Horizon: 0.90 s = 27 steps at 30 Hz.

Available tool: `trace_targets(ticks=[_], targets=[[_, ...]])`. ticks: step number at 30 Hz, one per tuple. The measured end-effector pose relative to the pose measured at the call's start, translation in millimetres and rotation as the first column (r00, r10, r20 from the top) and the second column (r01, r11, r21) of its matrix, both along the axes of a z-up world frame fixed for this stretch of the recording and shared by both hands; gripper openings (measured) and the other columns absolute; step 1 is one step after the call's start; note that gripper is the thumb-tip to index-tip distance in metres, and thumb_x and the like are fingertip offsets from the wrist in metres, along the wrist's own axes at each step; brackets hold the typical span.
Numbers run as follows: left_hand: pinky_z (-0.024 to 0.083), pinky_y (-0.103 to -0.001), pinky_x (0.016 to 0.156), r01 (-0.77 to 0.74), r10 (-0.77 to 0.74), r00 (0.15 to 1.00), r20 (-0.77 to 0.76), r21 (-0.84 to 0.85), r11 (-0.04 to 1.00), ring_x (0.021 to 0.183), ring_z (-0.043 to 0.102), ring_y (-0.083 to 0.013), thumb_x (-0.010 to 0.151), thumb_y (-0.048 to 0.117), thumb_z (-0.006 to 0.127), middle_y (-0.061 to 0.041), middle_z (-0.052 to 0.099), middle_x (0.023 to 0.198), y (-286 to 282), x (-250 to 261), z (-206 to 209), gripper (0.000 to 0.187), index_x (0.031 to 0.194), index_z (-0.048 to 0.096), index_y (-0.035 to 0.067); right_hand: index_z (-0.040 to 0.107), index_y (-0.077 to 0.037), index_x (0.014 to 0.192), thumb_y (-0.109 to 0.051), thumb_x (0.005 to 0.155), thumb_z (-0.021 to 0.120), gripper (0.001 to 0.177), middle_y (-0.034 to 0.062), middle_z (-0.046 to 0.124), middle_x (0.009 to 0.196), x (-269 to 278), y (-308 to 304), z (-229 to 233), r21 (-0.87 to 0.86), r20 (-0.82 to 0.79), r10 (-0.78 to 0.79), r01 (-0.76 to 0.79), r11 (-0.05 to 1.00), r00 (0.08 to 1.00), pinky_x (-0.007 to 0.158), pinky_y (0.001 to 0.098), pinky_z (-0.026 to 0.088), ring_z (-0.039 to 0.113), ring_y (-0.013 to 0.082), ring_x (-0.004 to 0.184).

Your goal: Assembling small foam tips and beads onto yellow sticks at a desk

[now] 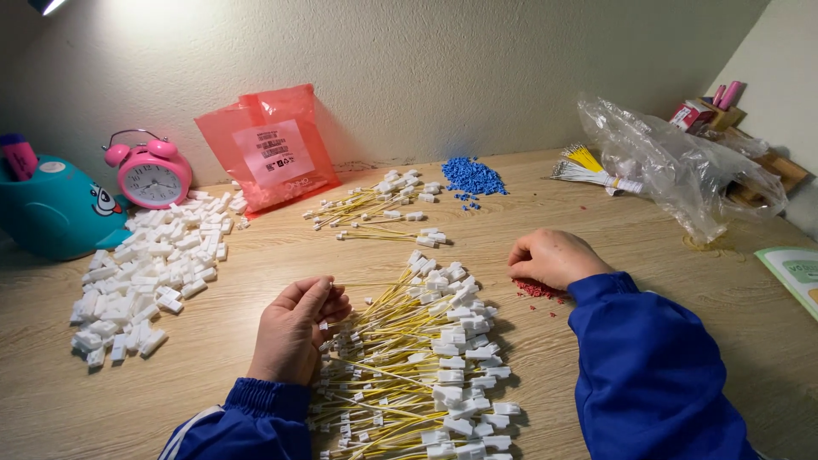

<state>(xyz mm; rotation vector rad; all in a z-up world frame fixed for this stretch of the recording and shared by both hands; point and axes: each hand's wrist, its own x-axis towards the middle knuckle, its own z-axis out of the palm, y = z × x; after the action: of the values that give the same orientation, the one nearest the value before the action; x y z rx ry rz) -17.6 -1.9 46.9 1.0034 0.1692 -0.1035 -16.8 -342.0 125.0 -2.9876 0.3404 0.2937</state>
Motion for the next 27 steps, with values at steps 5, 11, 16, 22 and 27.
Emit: trace_targets(ticks=[5, 11, 16, 22, 27], targets=[[0.055, -0.036, 0.069, 0.003, -0.003, 1.0, -0.006, -0.001, 1.0, 0.072, 0.064, -0.0249, 0.088, 0.013, 0.067, -0.016, 0.068, 0.083, -1, 1, 0, 0.011, 0.091, 0.063, 0.003, 0.076, -0.029, 0.087, -0.038, 0.076, 0.066, 0.017, -0.0037, 0.075, 0.094, 5, -2, -9, -0.023, 0.005, 0.008, -0.008, 1.0, 1.0, 0.081, 0.0334, 0.048, 0.067, 0.018, 0.091], [0.055, -0.036, 0.069, 0.014, -0.014, 1.0, -0.001, -0.004, 1.0, 0.073, 0.065, -0.0252, 0.089, 0.012, 0.066, -0.016, 0.068, 0.084, 0, 2, -4, 0.01, 0.092, 0.063, 0.003, 0.073, -0.024, 0.088, -0.037, 0.082, 0.057, 0.021, -0.001, 0.075, 0.096, 7, -6, -15, -0.013, -0.002, 0.014, -0.014, 1.0, 1.0, 0.084, 0.0368, 0.047, 0.067, 0.0228, 0.093], [0.055, -0.037, 0.066, -0.025, 0.025, 1.0, 0.011, -0.012, 1.0, 0.069, 0.064, -0.0255, 0.088, 0.013, 0.067, -0.017, 0.068, 0.083, -4, 2, -12, 0.012, 0.092, 0.063, 0.003, 0.07, -0.023, 0.081, -0.032, 0.08, 0.051, 0.021, 0.0006, 0.075, 0.092, 5, -9, -18, -0.002, 0.045, 0.05, -0.05, 0.999, 0.998, 0.081, 0.038, 0.047, 0.067, 0.0246, 0.088], [0.052, -0.033, 0.055, -0.017, 0.017, 1.0, 0.013, -0.026, 1.0, 0.06, 0.063, -0.024, 0.086, 0.014, 0.07, -0.017, 0.068, 0.074, 0, 3, -10, 0.013, 0.087, 0.065, 0.002, 0.074, -0.014, 0.085, -0.027, 0.085, 0.063, 0.017, 0.0003, 0.074, 0.072, 5, 8, -6, 0.293, 0.271, -0.01, -0.073, 0.953, 0.962, 0.068, 0.0287, 0.045, 0.062, 0.0149, 0.067], [0.054, -0.031, 0.059, -0.017, 0.019, 0.998, 0.066, -0.032, 0.999, 0.061, 0.064, -0.022, 0.084, 0.011, 0.071, -0.015, 0.068, 0.073, -1, 8, -19, 0.011, 0.085, 0.064, 0.003, 0.069, 0.005, 0.1, 0.0, 0.086, 0.069, 0.015, 0.0182, 0.068, 0.07, 19, 16, -30, 0.774, 0.4, -0.095, -0.28, 0.567, 0.912, 0.068, 0.0301, 0.048, 0.061, 0.0221, 0.065]])
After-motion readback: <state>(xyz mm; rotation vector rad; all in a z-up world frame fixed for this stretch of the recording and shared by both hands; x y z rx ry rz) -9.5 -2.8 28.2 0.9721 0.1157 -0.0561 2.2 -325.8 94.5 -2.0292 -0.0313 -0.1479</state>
